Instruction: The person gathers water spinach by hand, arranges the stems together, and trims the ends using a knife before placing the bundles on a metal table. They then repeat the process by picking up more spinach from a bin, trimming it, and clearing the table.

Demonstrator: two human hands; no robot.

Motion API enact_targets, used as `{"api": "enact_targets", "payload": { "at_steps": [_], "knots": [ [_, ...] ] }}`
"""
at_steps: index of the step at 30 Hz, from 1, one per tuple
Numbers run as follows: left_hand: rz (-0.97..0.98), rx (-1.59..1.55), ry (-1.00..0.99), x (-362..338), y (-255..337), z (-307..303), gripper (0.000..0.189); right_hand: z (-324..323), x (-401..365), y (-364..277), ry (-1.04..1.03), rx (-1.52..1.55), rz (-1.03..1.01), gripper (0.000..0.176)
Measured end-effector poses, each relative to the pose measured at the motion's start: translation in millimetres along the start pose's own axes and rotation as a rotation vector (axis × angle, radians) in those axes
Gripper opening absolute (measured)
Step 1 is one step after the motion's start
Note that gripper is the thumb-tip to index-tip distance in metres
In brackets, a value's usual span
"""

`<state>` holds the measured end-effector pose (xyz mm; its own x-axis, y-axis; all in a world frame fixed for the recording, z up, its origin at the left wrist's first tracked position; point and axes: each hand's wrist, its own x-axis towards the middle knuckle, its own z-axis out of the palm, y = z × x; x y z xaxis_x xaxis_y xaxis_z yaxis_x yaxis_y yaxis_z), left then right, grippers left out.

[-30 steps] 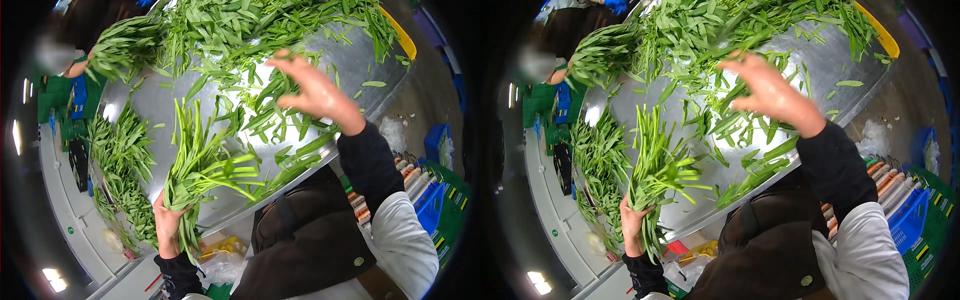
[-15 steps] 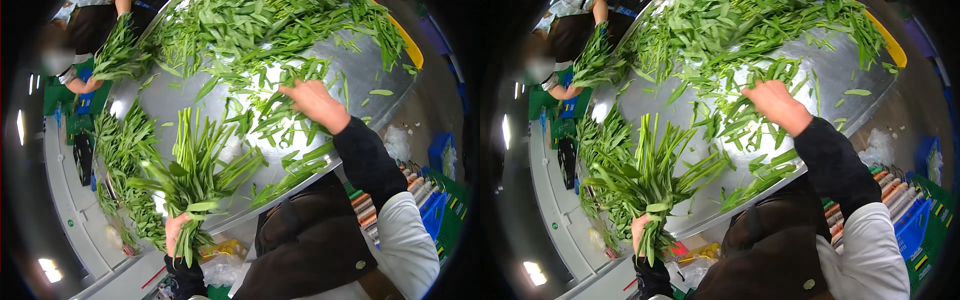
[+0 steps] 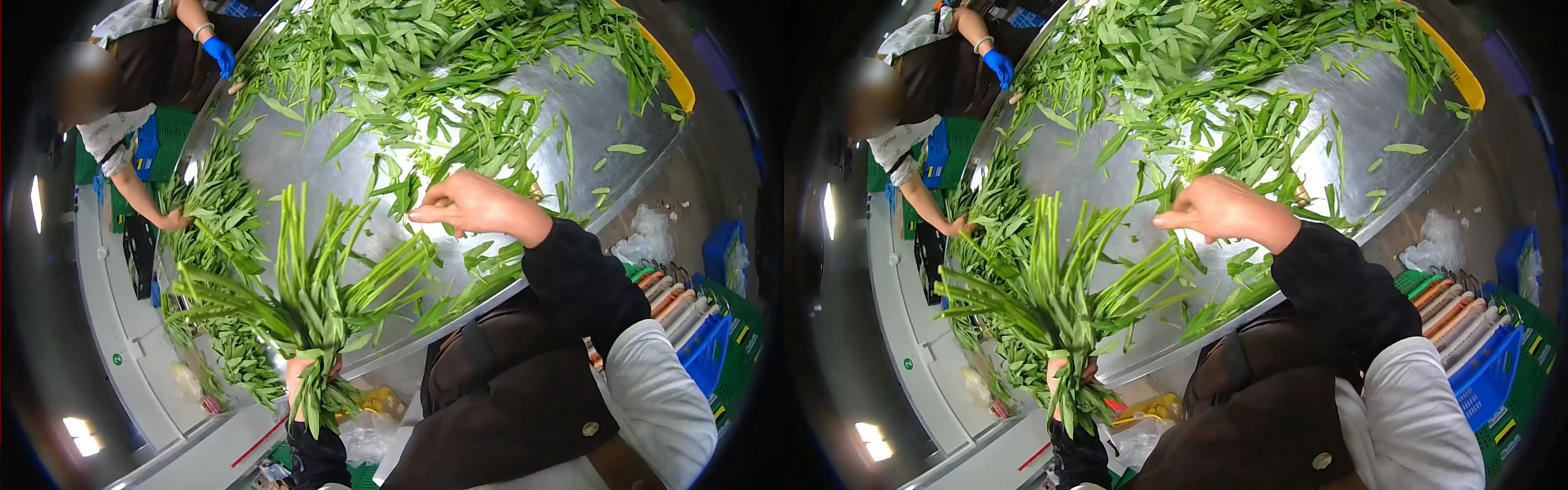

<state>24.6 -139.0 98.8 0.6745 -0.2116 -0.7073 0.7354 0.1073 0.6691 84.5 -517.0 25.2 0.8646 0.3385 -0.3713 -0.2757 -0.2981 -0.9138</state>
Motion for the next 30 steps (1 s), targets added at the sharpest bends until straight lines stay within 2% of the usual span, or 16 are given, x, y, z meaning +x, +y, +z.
{"api": "enact_targets", "payload": {
  "at_steps": [2, 4, 8, 10, 12, 14, 16, 18, 19, 20, 21, 22, 24, 26, 28, 30],
  "knots": [
    [-0.082, -0.01, 0.013, 0, -1, -12, 0.031, 9, 3, 32, 0.17, 0.175, 0.071, 0.065],
    [-0.059, 0.1, 0.046, 2, -2, -10, 0.036, 24, 6, 44, 0.071, 0.35, 0.13, 0.075],
    [-0.012, -0.018, 0.005, 12, -6, -5, 0.042, 57, 16, 35, -0.109, 0.748, 0.033, 0.053],
    [-0.1, -0.056, -0.168, 18, -12, -33, 0.043, 26, 22, 48, 0.117, 0.615, 0.046, 0.035],
    [-0.1, -0.057, -0.187, 19, -13, -46, 0.046, -15, 26, 88, 0.405, 0.758, 0.117, 0.026],
    [-0.101, -0.057, -0.203, 19, -26, -58, 0.049, -45, 15, 88, 0.457, 0.532, 0.122, 0.025],
    [-0.125, -0.135, -0.171, 24, -45, -67, 0.053, -37, 10, 52, 0.204, 0.437, 0.086, 0.03],
    [-0.187, -0.215, -0.113, 21, -31, -33, 0.052, -9, 25, 36, -0.061, 0.486, -0.077, 0.07],
    [-0.188, -0.2, -0.102, 20, -31, -29, 0.052, 4, 37, 23, -0.18, 0.407, -0.127, 0.075],
    [-0.188, -0.185, -0.096, 20, -31, -26, 0.051, 18, 54, 28, -0.451, 0.513, -0.133, 0.065],
    [-0.187, -0.176, -0.091, 20, -31, -26, 0.051, 37, 50, 22, -0.445, 0.632, -0.148, 0.041],
    [-0.186, -0.167, -0.087, 20, -32, -26, 0.051, 39, 57, 18, -0.651, 0.626, -0.155, 0.026],
    [-0.186, -0.153, -0.072, 21, -34, -25, 0.051, 31, 44, 22, -0.311, 0.907, -0.046, 0.021],
    [-0.19, -0.137, -0.058, 19, -36, -22, 0.051, -11, 39, 41, 0.216, 1.428, 0.012, 0.016],
    [-0.2, -0.109, -0.04, 19, -33, -13, 0.05, -62, 45, 72, -0.086, 1.772, -0.364, 0.025],
    [-0.233, -0.026, -0.023, 19, -24, 2, 0.049, -70, 43, 62, 0.296, 0.508, 0.073, 0.03]
  ]
}}
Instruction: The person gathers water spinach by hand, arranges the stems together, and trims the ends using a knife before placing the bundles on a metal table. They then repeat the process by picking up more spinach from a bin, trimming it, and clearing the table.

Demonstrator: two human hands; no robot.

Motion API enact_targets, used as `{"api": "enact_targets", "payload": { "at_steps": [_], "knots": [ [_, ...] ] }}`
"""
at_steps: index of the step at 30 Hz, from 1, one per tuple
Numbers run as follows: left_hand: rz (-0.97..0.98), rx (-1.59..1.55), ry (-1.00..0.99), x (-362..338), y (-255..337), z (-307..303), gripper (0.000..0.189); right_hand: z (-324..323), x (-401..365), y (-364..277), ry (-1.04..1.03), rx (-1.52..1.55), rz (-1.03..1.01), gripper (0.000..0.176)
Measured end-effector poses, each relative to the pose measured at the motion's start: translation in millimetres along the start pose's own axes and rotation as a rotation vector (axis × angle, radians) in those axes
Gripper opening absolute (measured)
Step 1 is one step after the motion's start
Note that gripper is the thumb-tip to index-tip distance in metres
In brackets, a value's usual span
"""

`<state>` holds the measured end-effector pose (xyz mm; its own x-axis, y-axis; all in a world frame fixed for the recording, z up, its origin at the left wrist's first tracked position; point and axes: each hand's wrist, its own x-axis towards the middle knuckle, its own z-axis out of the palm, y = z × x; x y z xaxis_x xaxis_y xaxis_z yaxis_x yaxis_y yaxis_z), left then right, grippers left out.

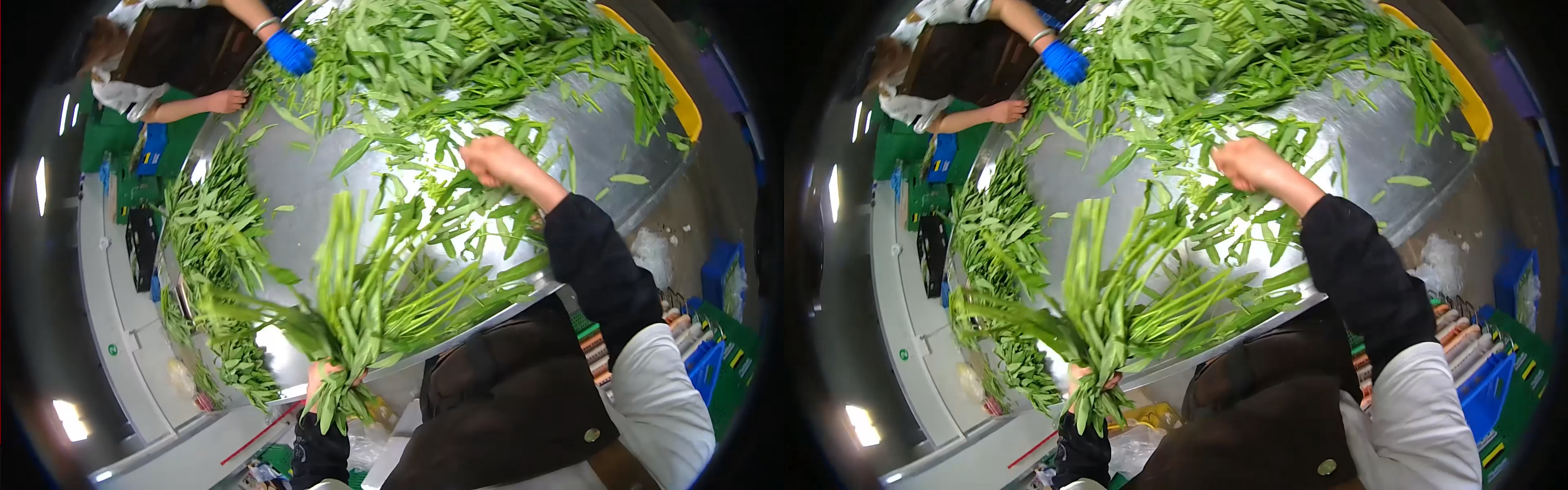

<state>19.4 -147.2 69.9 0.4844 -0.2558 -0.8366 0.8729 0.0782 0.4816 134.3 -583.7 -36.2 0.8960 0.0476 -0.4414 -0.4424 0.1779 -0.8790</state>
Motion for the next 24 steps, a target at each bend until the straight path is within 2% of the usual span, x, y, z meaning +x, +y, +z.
{"api": "enact_targets", "payload": {
  "at_steps": [1, 2, 3, 5, 6, 7, 9, 10, 12, 14, 16, 17, 18, 19, 20, 21, 22, 23, 24],
  "knots": [
    [-0.028, 0.049, -0.064, 4, 0, -4, 0.051, 8, -3, -15, -0.018, -0.001, -0.008, 0.03],
    [-0.059, 0.099, -0.13, 9, 0, -7, 0.053, 18, -10, -28, 0.133, -0.413, -0.342, 0.029],
    [-0.048, 0.112, -0.1, 10, 4, 6, 0.052, 33, -23, -49, 0.291, -0.818, -0.676, 0.028],
    [0.01, 0.121, -0.059, 16, 4, 13, 0.049, 73, -58, -109, -0.125, -0.189, -0.269, 0.025],
    [0.06, 0.128, -0.008, 16, 4, 20, 0.048, 93, -50, -98, -0.172, -0.315, -0.575, 0.026],
    [0.056, 0.133, -0.011, 16, 6, 21, 0.048, 110, -61, -112, -0.2, -0.458, -0.523, 0.029],
    [-0.072, 0.032, 0.051, 17, 10, 20, 0.043, 140, -45, -96, -0.233, -0.756, -0.631, 0.031],
    [-0.073, 0.03, 0.044, 16, 11, 26, 0.043, 142, -36, -89, -0.231, -0.763, -0.628, 0.031],
    [0.092, 0.049, 0.093, 8, 10, 43, 0.047, 136, -14, -84, -0.283, -0.417, -0.72, 0.031],
    [0.045, 0.046, 0.109, 6, 2, 19, 0.047, 80, -8, -99, -0.163, 0.215, -0.196, 0.028],
    [-0.009, 0.113, 0.153, 12, -13, -32, 0.042, 6, 56, -55, -0.984, 0.819, -0.306, 0.029],
    [0.012, 0.131, 0.033, 12, -11, -30, 0.035, 14, 47, -54, -0.602, 0.069, -0.243, 0.032],
    [-0.006, 0.079, 0.013, 18, -24, -54, 0.029, 25, 32, -50, -0.168, -0.648, -0.154, 0.034],
    [-0.007, 0.079, 0.027, 24, -37, -77, 0.039, 33, 35, -20, -0.195, -0.661, -0.32, 0.045],
    [-0.009, 0.078, 0.04, 27, -46, -89, 0.054, 52, 23, -19, -0.282, -0.473, -0.296, 0.057],
    [0.005, 0.062, 0.039, 28, -51, -94, 0.053, 73, 2, -22, -0.437, 0.035, -0.027, 0.066],
    [0.019, 0.044, 0.028, 26, -51, -92, 0.053, 86, 21, 15, -0.618, 0.368, 0.132, 0.067],
    [0.035, 0.017, 0.013, 23, -49, -89, 0.052, 101, 2, 10, -0.675, 0.535, 0.158, 0.064],
    [0.054, -0.019, -0.001, 18, -49, -85, 0.052, 109, 0, 6, -0.815, 0.559, 0.268, 0.058]
  ]
}}
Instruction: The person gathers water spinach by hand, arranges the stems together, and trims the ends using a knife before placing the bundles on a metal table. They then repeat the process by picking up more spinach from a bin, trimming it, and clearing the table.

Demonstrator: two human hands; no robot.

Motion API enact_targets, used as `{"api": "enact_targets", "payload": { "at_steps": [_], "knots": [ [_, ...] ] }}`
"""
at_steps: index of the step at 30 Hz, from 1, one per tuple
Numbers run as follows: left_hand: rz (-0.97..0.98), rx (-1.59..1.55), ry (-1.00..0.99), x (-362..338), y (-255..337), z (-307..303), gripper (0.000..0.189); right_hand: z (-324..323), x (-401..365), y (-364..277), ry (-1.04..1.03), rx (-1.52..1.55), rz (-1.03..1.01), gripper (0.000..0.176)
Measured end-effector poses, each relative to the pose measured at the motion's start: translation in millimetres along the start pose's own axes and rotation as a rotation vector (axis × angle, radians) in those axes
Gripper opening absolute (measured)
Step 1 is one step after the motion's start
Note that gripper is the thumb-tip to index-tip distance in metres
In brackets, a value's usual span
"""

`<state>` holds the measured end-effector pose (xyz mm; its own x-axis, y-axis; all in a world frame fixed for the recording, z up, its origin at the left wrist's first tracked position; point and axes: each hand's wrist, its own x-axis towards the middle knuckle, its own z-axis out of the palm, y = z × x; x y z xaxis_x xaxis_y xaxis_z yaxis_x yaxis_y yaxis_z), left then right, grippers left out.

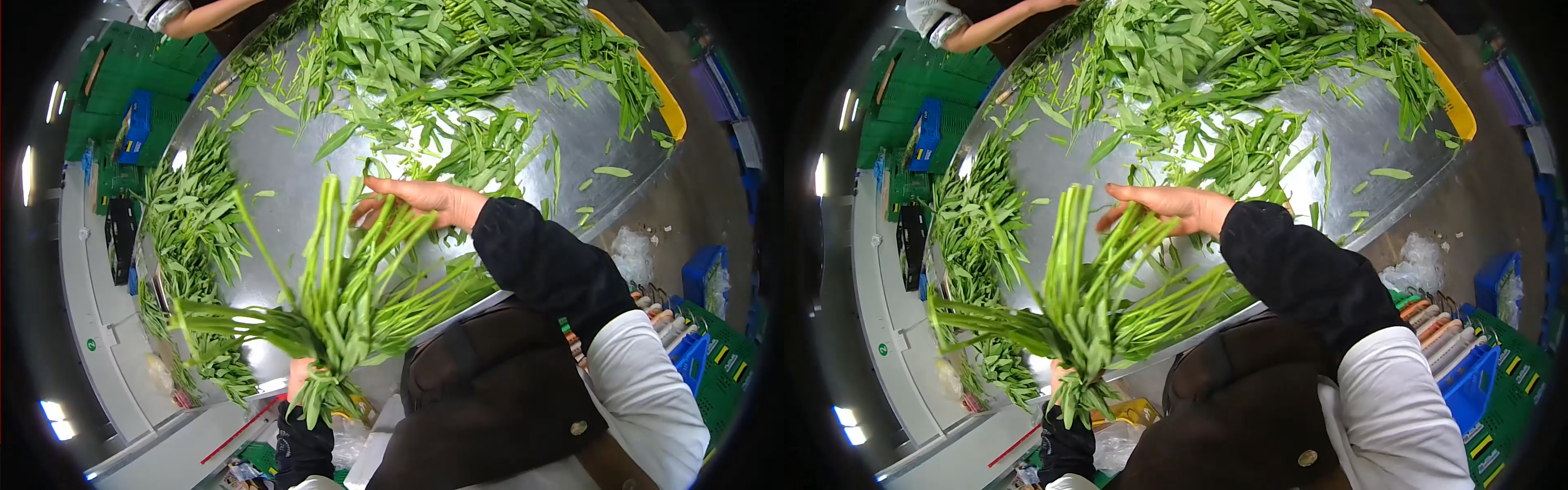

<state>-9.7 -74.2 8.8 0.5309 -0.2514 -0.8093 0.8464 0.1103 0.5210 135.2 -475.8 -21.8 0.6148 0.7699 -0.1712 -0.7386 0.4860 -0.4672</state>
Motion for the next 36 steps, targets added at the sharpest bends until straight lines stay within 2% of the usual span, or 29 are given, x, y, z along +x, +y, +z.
{"api": "enact_targets", "payload": {
  "at_steps": [2, 3, 4, 5, 6, 7, 8, 10, 11, 12, 14, 15, 16, 18, 19, 20, 22, 23, 24, 25, 26, 27, 28, 29, 30, 32, 33, 34, 36],
  "knots": [
    [0.035, -0.057, -0.029, -9, 2, 5, 0.05, 10, -7, -12, 0.249, -0.313, -0.116, 0.047],
    [0.051, -0.074, -0.04, -13, 3, 4, 0.05, 18, -7, -17, 0.389, -0.338, -0.294, 0.039],
    [0.07, -0.1, -0.06, -17, 3, 3, 0.049, 23, -4, -21, 0.593, -0.092, -0.361, 0.027],
    [0.096, -0.126, -0.076, -20, 1, 2, 0.049, 29, -10, -31, 0.75, 0.11, -0.489, 0.026],
    [0.117, -0.154, -0.094, -21, -1, 3, 0.048, 16, -17, -38, 0.814, 0.237, -0.527, 0.027],
    [0.139, -0.186, -0.112, -23, -2, 2, 0.048, -6, -25, -34, 0.653, 0.095, -0.6, 0.027],
    [0.167, -0.215, -0.134, -23, -4, 2, 0.047, -14, -29, -27, 0.773, -0.193, -0.504, 0.029],
    [0.229, -0.246, -0.179, -26, -1, 3, 0.046, -45, -27, 6, 0.844, -1.045, -0.2, 0.034],
    [0.19, -0.149, -0.181, -34, 12, 5, 0.061, -53, -25, 24, 0.79, -1.137, -0.129, 0.033],
    [0.204, -0.02, -0.355, -32, 20, -6, 0.062, -55, -24, 41, 0.735, -1.227, -0.059, 0.032],
    [0.288, -0.149, -0.5, -24, 27, -22, 0.062, -44, -20, 67, 0.727, -1.265, -0.147, 0.024],
    [0.319, -0.041, -0.466, -28, 39, -19, 0.059, -42, -15, 77, 0.67, -1.23, -0.181, 0.019],
    [0.274, -0.199, -0.575, -24, 44, -30, 0.053, -35, -11, 83, 0.618, -1.3, -0.346, 0.019],
    [-0.061, 0.228, -1.437, 26, 102, -41, 0.041, -13, 2, 85, 0.621, -0.735, -0.145, 0.026],
    [0.217, -0.309, -1.469, 31, 72, -50, 0.032, -1, 10, 89, 0.553, -0.663, -0.11, 0.033],
    [-0.081, 0.084, -1.694, 51, 98, -58, 0.029, 11, 19, 96, 0.486, -0.591, -0.077, 0.041],
    [-0.013, -0.164, -1.928, 69, 88, -80, 0.033, 28, 54, 129, 0.253, -0.309, -0.072, 0.049],
    [-0.023, -0.157, -1.932, 70, 93, -79, 0.033, 55, 66, 135, 0.268, -0.15, -0.064, 0.05],
    [-0.041, -0.095, -1.87, 71, 99, -75, 0.035, 78, 77, 137, 0.28, 0.01, -0.054, 0.051],
    [-0.054, -0.037, -1.804, 69, 103, -69, 0.036, 81, 93, 140, 0.281, 0.012, -0.057, 0.051],
    [-0.222, 0.086, -1.648, 49, 120, -44, 0.04, 79, 110, 143, 0.211, 0.136, -0.136, 0.046],
    [-0.15, 0.167, -1.613, 43, 122, -46, 0.042, 77, 122, 141, 0.137, 0.257, -0.214, 0.041],
    [-0.078, 0.249, -1.576, 37, 123, -50, 0.045, 73, 120, 135, 0.262, 0.187, -0.171, 0.033],
    [0.27, -0.195, -1.046, -7, 87, -62, 0.05, 64, 113, 124, 0.387, 0.116, -0.128, 0.026],
    [0.474, -0.198, -0.604, -41, 74, -52, 0.049, 26, 110, 116, 0.277, 0.001, -0.085, 0.016],
    [0.497, -0.117, -0.147, -64, 74, -41, 0.044, 10, 85, 90, 0.807, -0.17, -0.181, 0.02],
    [0.5, -0.122, -0.145, -72, 74, -44, 0.044, 15, 68, 73, 0.841, -0.224, -0.329, 0.024],
    [0.483, -0.068, -0.057, -78, 74, -49, 0.041, -7, 54, 58, 1.037, -0.682, -0.323, 0.025],
    [0.48, 0.02, 0.117, -89, 68, -71, 0.036, -41, 31, 40, 1.247, -1.59, -0.39, 0.027]
  ]
}}
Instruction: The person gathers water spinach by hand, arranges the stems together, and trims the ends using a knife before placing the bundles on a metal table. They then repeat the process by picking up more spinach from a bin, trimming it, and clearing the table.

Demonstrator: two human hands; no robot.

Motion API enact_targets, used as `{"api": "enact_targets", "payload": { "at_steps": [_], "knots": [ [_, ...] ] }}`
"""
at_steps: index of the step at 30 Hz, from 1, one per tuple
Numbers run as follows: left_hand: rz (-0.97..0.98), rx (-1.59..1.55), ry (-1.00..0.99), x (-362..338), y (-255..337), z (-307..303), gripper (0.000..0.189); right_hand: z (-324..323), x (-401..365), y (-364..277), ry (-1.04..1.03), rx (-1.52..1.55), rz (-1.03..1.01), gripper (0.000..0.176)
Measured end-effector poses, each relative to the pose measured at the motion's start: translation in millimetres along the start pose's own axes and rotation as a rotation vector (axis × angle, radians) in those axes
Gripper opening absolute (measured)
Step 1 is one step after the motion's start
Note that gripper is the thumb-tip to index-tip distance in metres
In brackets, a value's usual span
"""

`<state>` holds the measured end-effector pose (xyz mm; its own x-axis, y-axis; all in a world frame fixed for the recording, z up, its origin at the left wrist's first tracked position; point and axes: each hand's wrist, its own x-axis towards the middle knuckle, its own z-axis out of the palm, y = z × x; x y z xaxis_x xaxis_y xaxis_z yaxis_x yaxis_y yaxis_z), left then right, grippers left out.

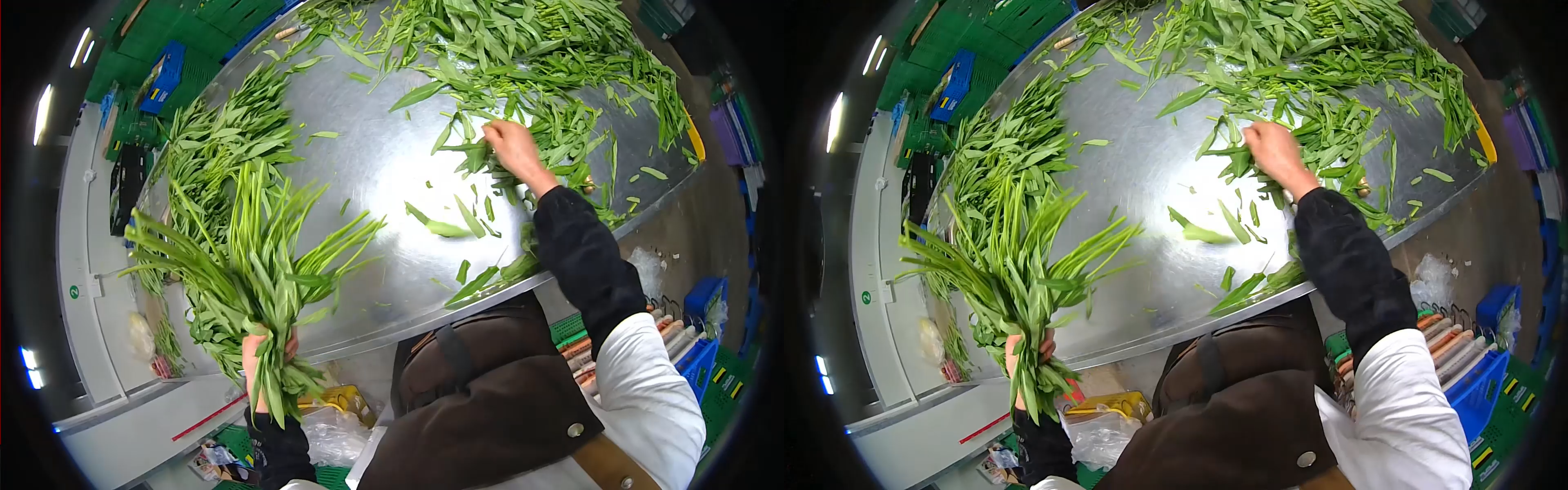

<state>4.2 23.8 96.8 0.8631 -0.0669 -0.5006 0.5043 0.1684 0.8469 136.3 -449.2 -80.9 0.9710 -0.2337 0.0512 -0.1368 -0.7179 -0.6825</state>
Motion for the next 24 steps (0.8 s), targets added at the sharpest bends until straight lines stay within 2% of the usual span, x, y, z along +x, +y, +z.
{"api": "enact_targets", "payload": {
  "at_steps": [2, 3, 4, 6, 8, 9, 10, 12, 13, 14, 15, 17, 18, 19, 20, 22, 23, 24],
  "knots": [
    [-0.039, 0.032, 0.114, -13, 15, 4, 0.034, -21, -3, -7, -0.066, -0.368, 0.066, 0.022],
    [-0.005, 0.036, 0.203, -15, 15, -2, 0.032, -20, -12, -12, -0.077, -0.415, 0.043, 0.02],
    [-0.016, 0.06, 0.146, -18, 19, -12, 0.033, -10, -21, -16, -0.084, -0.409, 0.04, 0.02],
    [0.051, 0.016, 0.171, -21, 24, -9, 0.033, 21, -38, -31, 0.0, -0.132, -0.337, 0.031],
    [0.045, -0.012, 0.11, -20, 27, -17, 0.035, 49, -67, -80, -0.305, 0.426, -0.304, 0.045],
    [0.038, -0.047, 0.045, -19, 28, -19, 0.038, 52, -76, -103, -0.49, 0.469, -0.285, 0.062],
    [0.038, -0.041, 0.041, -19, 31, -13, 0.038, 73, -82, -114, -0.583, 0.476, -0.365, 0.075],
    [0.014, -0.196, 0.081, -23, 38, 4, 0.043, 118, -99, -134, -0.584, 0.472, -0.524, 0.083],
    [0.015, -0.179, -0.051, -22, 38, -5, 0.052, 116, -106, -154, -0.647, 0.463, -0.497, 0.084],
    [0.015, -0.173, -0.054, -20, 39, -15, 0.052, 113, -112, -171, -0.71, 0.453, -0.471, 0.085],
    [-0.037, -0.154, -0.221, -19, 41, -25, 0.058, 123, -115, -178, -0.705, 0.455, -0.47, 0.085],
    [-0.143, -0.115, -0.554, -14, 49, -26, 0.069, 142, -116, -186, -0.883, 0.743, -0.195, 0.06],
    [-0.139, 0.065, -0.606, -10, 59, -27, 0.07, 146, -114, -182, -0.881, 0.744, -0.193, 0.06],
    [-0.142, 0.065, -0.606, -11, 59, -27, 0.07, 146, -109, -177, -0.886, 0.679, -0.177, 0.046],
    [-0.113, 0.001, -0.525, -13, 56, -27, 0.066, 145, -103, -170, -0.892, 0.613, -0.161, 0.036],
    [-0.053, -0.125, -0.361, -19, 47, -24, 0.057, 147, -87, -138, -0.539, 0.373, -0.487, 0.032],
    [-0.019, -0.193, -0.278, -20, 43, -23, 0.053, 144, -73, -117, -0.451, 0.48, -0.296, 0.033],
    [-0.019, -0.199, -0.277, -20, 41, -22, 0.053, 139, -57, -96, -0.359, 0.583, -0.102, 0.034]
  ]
}}
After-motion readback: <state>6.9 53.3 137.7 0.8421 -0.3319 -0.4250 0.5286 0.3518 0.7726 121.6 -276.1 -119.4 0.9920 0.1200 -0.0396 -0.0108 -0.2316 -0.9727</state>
